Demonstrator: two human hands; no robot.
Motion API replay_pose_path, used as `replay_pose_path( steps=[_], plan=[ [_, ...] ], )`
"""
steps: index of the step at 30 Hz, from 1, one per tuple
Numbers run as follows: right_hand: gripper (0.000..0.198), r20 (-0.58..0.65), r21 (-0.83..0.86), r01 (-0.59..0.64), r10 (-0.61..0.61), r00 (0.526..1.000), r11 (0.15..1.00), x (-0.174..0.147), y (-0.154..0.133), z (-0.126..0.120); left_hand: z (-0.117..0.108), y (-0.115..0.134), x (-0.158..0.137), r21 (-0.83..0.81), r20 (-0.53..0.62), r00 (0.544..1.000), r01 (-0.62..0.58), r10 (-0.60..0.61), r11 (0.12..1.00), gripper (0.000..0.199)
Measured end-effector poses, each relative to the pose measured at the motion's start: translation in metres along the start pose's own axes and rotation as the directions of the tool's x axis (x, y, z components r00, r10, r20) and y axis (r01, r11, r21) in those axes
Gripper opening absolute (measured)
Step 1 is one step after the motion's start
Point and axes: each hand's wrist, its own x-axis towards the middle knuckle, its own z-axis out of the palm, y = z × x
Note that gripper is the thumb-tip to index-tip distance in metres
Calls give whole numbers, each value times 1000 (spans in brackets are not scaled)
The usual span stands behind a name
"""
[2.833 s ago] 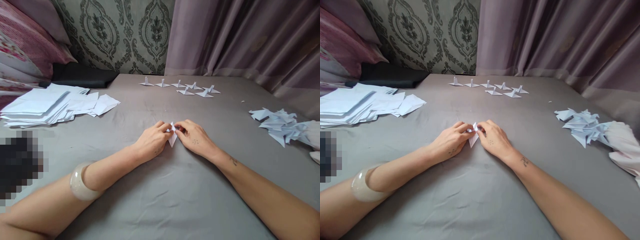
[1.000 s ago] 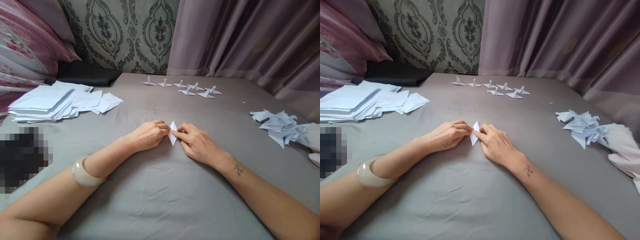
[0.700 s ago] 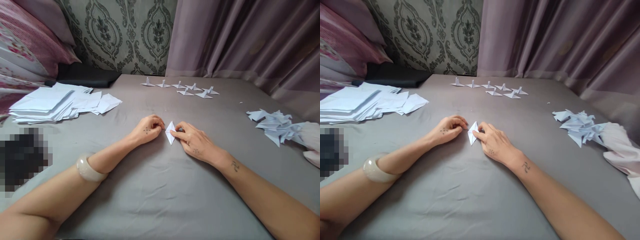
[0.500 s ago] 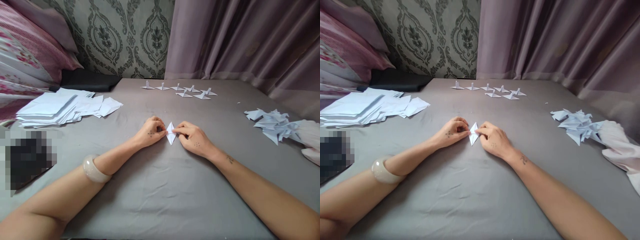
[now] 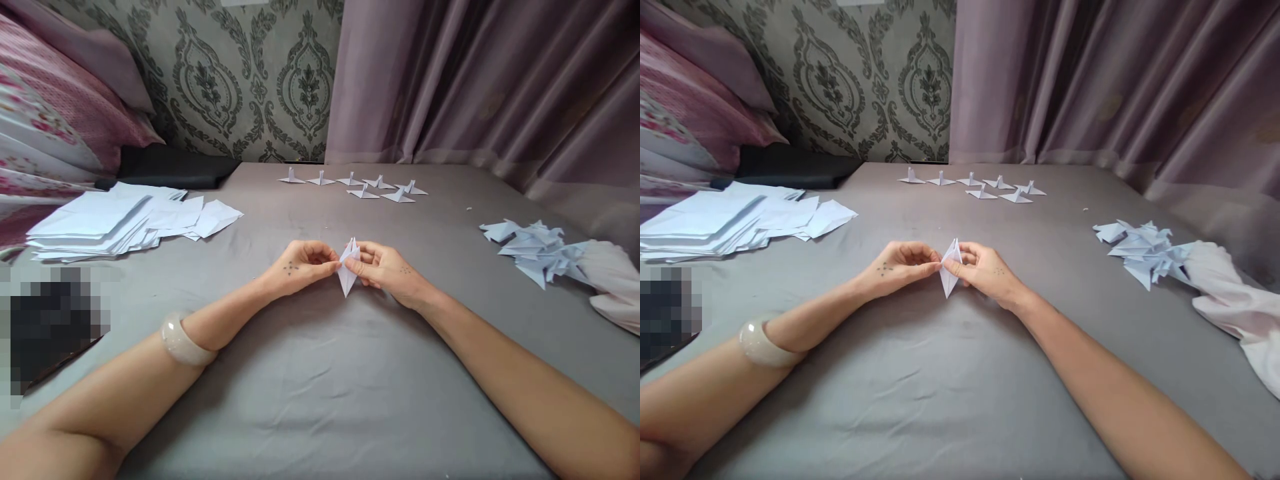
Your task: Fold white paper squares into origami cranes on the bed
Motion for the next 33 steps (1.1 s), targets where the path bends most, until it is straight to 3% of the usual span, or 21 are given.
replay_pose_path(
  steps=[4, 9, 16, 20, 24, 31, 33],
  plan=[
    [32, 11, 223, 32, -35, 999, 974, -2, -4, 4, 0, 5, -1, -144, -63, 998, -27, 19, 989, 29],
    [27, -45, 415, -57, 83, 996, 908, -2, -5, 6, 1, 8, 0, -221, -68, 998, 3, -19, 975, 44],
    [29, -78, 629, -58, 137, 987, 775, 2, -5, 20, 8, 7, -2, -268, -66, 997, 27, -47, 963, 29],
    [31, -67, 664, -105, 199, 978, 740, 1, -8, 29, 9, 5, 0, -363, -132, 990, -11, -40, 932, 27],
    [36, -61, 680, -124, 224, 973, 723, 0, -10, 31, 7, 4, 1, -345, -216, 976, -57, -20, 937, 22],
    [32, -50, 641, -80, 146, 988, 763, 1, -7, 31, 11, 7, -1, -328, -177, 983, -103, 47, 939, 23],
    [31, -46, 560, -69, 114, 992, 826, 1, -6, 29, 10, 7, -1, -283, -228, 971, -131, 66, 950, 20]
  ],
)
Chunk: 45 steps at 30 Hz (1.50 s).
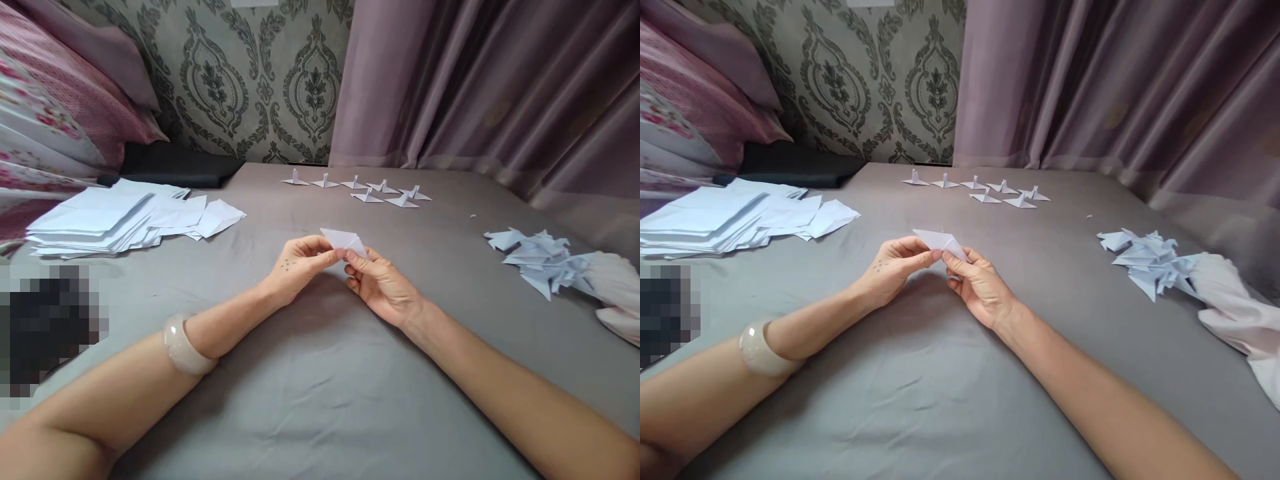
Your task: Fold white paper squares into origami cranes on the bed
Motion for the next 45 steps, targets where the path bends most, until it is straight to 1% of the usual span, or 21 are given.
replay_pose_path(
  steps=[2, 3, 4, 5, 7, 9, 11, 12, 14, 15, 17, 19, 20, 21, 23, 26, 29, 32, 35, 40, 45],
  plan=[
    [33, -21, -215, 117, -125, 992, 970, 0, -1, -3, -3, -1, 1, 135, -64, 995, -66, 75, 989, 19],
    [35, -35, -349, 204, -230, 973, 915, 1, -2, -6, -4, -2, 1, 246, -87, 986, -119, 144, 962, 18],
    [37, -37, -483, 293, -354, 935, 825, 1, -3, -8, -6, -3, 1, 372, -89, 968, -186, 234, 909, 17],
    [38, -19, -602, 373, -480, 877, 706, 1, -3, -10, -8, -3, 2, 499, -66, 939, -262, 338, 826, 15],
    [37, 87, -758, 481, -663, 744, 440, 1, -3, -15, -12, -5, 2, 692, 63, 848, -417, 526, 589, 9],
    [31, 236, -826, 530, -734, 637, 194, 1, -1, -19, -15, -5, 2, 777, 247, 743, -535, 622, 331, 9],
    [22, 359, -852, 523, -737, 572, -9, 0, 3, -21, -17, -6, 2, 801, 402, 668, -588, 627, 113, 11],
    [19, 409, -858, 504, -725, 554, -98, -1, 4, -21, -18, -6, 1, 802, 458, 646, -596, 610, 30, 12],
    [21, 481, -860, 445, -687, 544, -250, -2, 7, -21, -18, -7, 1, 801, 530, 636, -593, 561, -84, 14],
    [23, 504, -858, 413, -661, 556, -306, -2, 8, -21, -18, -7, 1, 798, 555, 644, -590, 526, -119, 16],
    [26, 518, -855, 360, -598, 611, -373, -3, 9, -21, -18, -8, 1, 793, 589, 680, -590, 437, -152, 20],
    [25, 487, -870, 334, -528, 696, -363, -3, 11, -21, -18, -9, 1, 792, 602, 730, -596, 324, -131, 24],
    [23, 455, -887, 330, -494, 741, -323, -3, 11, -22, -18, -10, 1, 799, 595, 757, -594, 270, -94, 26],
    [21, 415, -908, 325, -461, 784, -263, -3, 11, -22, -18, -10, 1, 810, 578, 785, -585, 224, -40, 27],
    [16, 324, -945, 310, -406, 854, -103, -3, 10, -23, -18, -11, 0, 839, 516, 842, -534, 158, 103, 25],
    [13, 230, -952, 283, -338, 912, 115, -1, 6, -25, -19, -9, -1, 860, 383, 918, -394, 102, 325, 18],
    [15, 174, -937, 250, -295, 940, 245, 1, 0, -25, -19, -5, 1, 831, 253, 967, -230, 24, 507, 16],
    [20, 125, -926, 208, -264, 956, 314, 4, -3, -26, -19, -3, 3, 782, 171, 983, -92, -70, 616, 18],
    [23, 88, -927, 172, -252, 964, 334, 7, -3, -26, -21, -3, 6, 752, 133, 983, -17, -127, 659, 22],
    [24, 72, -933, 159, -267, 961, 321, 10, -2, -26, -22, -5, 8, 686, 120, 975, 54, -187, 726, 26],
    [22, 47, -944, 137, -290, 956, 300, 12, -3, -23, -22, -7, 9, 703, 100, 979, 56, -176, 709, 26]
  ],
)
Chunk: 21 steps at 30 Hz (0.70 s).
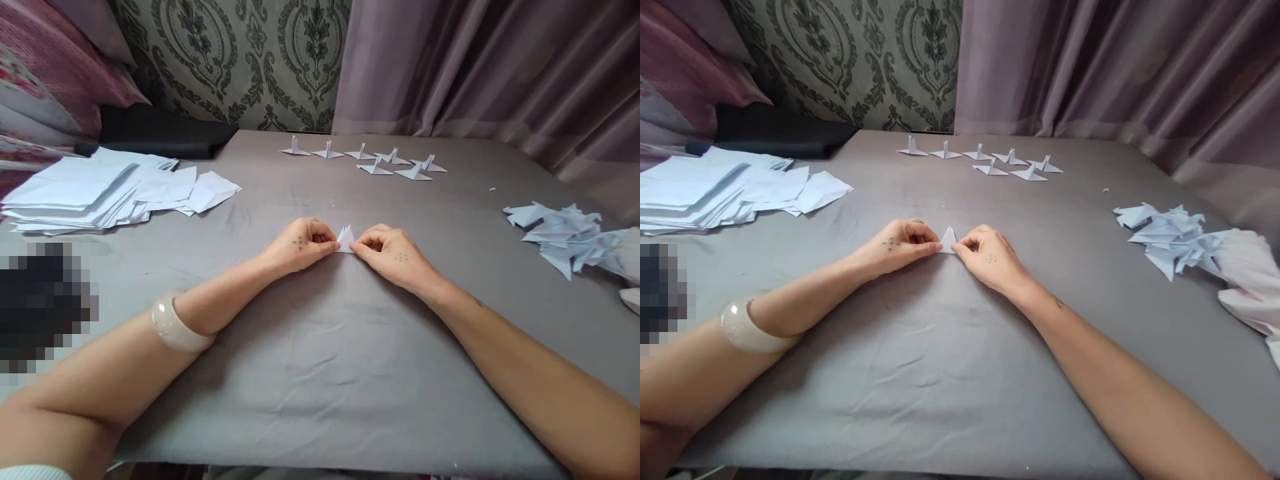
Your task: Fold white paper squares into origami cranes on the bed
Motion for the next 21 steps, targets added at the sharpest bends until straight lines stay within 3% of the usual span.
replay_pose_path(
  steps=[21],
  plan=[
    [25, -1, -4, -35, 35, 999, 999, 6, -2, -1, -4, 5, 7, 63, 71, 996, 44, -48, 997, 25]
  ],
)
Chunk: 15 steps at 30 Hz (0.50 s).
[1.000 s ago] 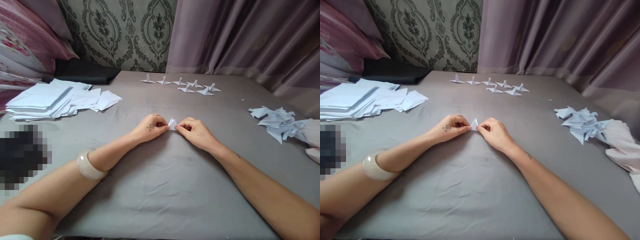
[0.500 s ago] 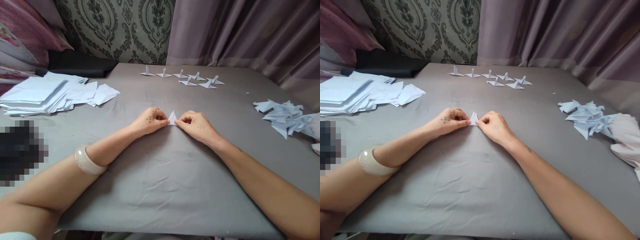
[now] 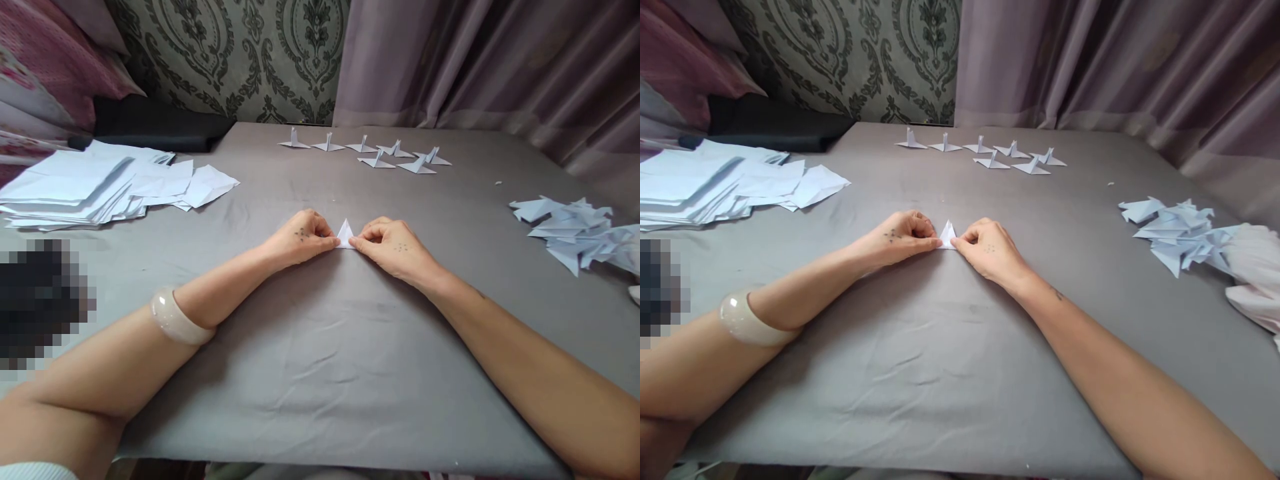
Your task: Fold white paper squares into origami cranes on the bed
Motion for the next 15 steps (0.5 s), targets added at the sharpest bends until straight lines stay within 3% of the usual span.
replay_pose_path(
  steps=[15],
  plan=[
    [28, 34, -43, 26, -24, 999, 999, 2, 0, -1, -3, 10, 0, -105, 87, 985, 159, -150, 982, 24]
  ],
)
